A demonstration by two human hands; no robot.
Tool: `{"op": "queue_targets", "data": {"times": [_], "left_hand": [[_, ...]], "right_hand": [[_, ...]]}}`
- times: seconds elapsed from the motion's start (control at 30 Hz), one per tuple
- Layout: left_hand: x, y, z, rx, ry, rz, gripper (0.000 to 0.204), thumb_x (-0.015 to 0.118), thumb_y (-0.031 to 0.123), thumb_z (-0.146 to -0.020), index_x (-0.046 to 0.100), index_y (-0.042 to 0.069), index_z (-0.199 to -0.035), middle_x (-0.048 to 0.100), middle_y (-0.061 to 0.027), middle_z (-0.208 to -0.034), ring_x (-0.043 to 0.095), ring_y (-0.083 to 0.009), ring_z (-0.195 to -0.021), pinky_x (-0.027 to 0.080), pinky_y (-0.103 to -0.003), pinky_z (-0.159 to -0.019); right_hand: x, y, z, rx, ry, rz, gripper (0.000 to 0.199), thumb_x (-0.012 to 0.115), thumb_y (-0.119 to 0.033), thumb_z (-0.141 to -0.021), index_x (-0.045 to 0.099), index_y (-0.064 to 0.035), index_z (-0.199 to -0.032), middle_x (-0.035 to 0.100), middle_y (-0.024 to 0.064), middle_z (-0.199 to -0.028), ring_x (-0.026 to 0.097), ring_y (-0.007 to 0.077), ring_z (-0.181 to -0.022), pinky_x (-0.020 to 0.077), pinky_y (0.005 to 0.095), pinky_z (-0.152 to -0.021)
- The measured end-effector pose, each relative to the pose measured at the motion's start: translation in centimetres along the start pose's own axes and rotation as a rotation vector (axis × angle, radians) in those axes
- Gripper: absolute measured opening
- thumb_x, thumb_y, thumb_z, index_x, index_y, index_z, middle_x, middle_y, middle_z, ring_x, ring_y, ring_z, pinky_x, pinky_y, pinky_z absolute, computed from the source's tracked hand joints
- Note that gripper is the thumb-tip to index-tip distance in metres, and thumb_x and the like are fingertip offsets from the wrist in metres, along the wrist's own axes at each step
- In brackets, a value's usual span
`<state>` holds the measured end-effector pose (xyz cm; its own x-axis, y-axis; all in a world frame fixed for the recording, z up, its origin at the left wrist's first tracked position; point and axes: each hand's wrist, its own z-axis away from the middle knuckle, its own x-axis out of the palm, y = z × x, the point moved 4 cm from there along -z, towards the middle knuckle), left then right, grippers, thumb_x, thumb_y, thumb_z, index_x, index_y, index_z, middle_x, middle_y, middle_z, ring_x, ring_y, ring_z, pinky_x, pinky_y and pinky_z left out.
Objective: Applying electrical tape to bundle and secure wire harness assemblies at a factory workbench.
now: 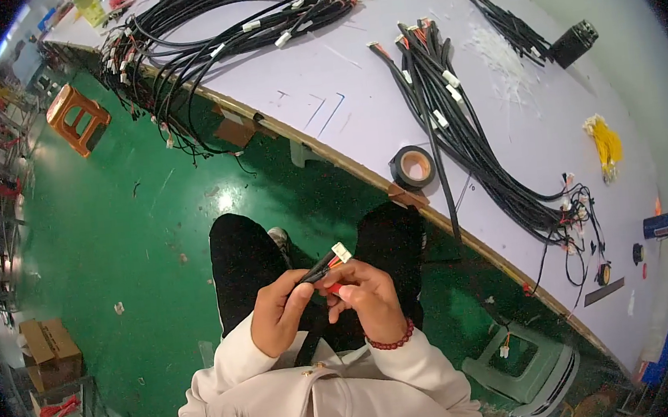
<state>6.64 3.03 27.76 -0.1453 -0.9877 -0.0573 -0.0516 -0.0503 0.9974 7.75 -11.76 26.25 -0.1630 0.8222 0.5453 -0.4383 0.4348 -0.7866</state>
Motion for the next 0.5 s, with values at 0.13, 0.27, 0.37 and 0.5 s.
{"op": "queue_targets", "data": {"times": [0.13,0.27,0.37,0.5], "left_hand": [[0.2,0.4,0.5,-0.096,-0.103,-0.021,0.024,0.044,0.014,-0.095,0.056,-0.004,-0.106,0.063,-0.0107,-0.087,0.060,-0.0151,-0.078,0.045,-0.026,-0.070],[1.1,0.2,1.1,-0.127,-0.209,0.044,0.023,0.044,0.014,-0.095,0.057,-0.003,-0.106,0.061,-0.0094,-0.084,0.057,-0.0135,-0.075,0.045,-0.025,-0.070],[1.4,-0.4,1.3,-0.186,-0.263,0.038,0.023,0.044,0.015,-0.096,0.057,-0.002,-0.105,0.059,-0.0084,-0.081,0.053,-0.0118,-0.072,0.043,-0.025,-0.067],[0.6,-0.8,1.7,-0.269,-0.298,0.068,0.024,0.045,0.016,-0.095,0.057,-0.002,-0.105,0.057,-0.0081,-0.080,0.050,-0.0119,-0.070,0.042,-0.025,-0.065]], "right_hand": [[-0.9,0.8,-0.2,0.005,0.056,0.058,0.024,0.055,-0.019,-0.083,0.058,0.0012,-0.095,0.060,0.0091,-0.088,0.058,0.0133,-0.071,0.0529,0.0261,-0.056],[-1.4,2.3,-0.4,0.157,0.085,-0.026,0.029,0.054,-0.027,-0.087,0.056,-0.0035,-0.103,0.060,0.0056,-0.094,0.059,0.0116,-0.080,0.0529,0.0251,-0.065],[-1.1,3.0,-0.3,0.318,0.027,-0.081,0.038,0.051,-0.029,-0.087,0.050,-0.0082,-0.119,0.056,0.0040,-0.106,0.056,0.0110,-0.094,0.0486,0.0241,-0.080],[-0.4,2.6,0.3,0.299,-0.107,-0.122,0.051,0.052,-0.018,-0.083,0.040,-0.0056,-0.131,0.050,0.0055,-0.115,0.050,0.0116,-0.103,0.0404,0.0256,-0.090]]}}
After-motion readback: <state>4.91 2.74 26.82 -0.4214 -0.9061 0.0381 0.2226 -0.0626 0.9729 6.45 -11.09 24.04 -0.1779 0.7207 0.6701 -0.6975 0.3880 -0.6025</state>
